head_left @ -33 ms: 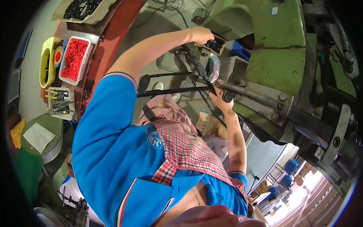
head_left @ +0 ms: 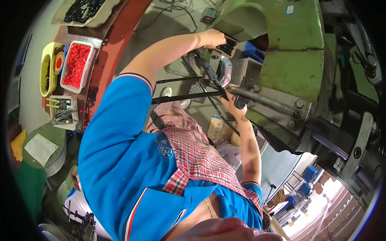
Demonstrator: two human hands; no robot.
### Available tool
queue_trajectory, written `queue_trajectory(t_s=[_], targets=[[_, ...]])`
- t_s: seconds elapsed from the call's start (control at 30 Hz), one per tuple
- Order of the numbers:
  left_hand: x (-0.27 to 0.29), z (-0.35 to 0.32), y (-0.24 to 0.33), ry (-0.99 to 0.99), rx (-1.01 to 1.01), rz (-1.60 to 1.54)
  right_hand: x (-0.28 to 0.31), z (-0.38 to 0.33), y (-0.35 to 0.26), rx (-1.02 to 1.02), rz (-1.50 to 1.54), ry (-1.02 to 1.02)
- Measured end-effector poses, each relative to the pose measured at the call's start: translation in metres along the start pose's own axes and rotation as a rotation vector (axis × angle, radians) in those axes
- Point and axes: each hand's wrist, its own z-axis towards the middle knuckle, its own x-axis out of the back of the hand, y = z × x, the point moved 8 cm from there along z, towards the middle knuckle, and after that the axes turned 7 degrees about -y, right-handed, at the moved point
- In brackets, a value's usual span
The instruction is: The person repeatedly picks up black metal frames from a blue crate, places them into a green press machine, and secures them with a red fastener. The person then removes the frames and places them on a nearby table. This cycle is performed multiple times throughout the clip.
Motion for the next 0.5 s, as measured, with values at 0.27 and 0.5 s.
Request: queue_trajectory(t_s=[0.27,0.5], targets=[[-0.018,0.028,-0.011,-0.043,-0.048,0.219,0.009,-0.003,0.001,0.05,0.008,0.126],[0.066,-0.067,0.068,0.348,-0.16,-0.396,-0.056,-0.014,0.039,0.134,0.102,0.283]])
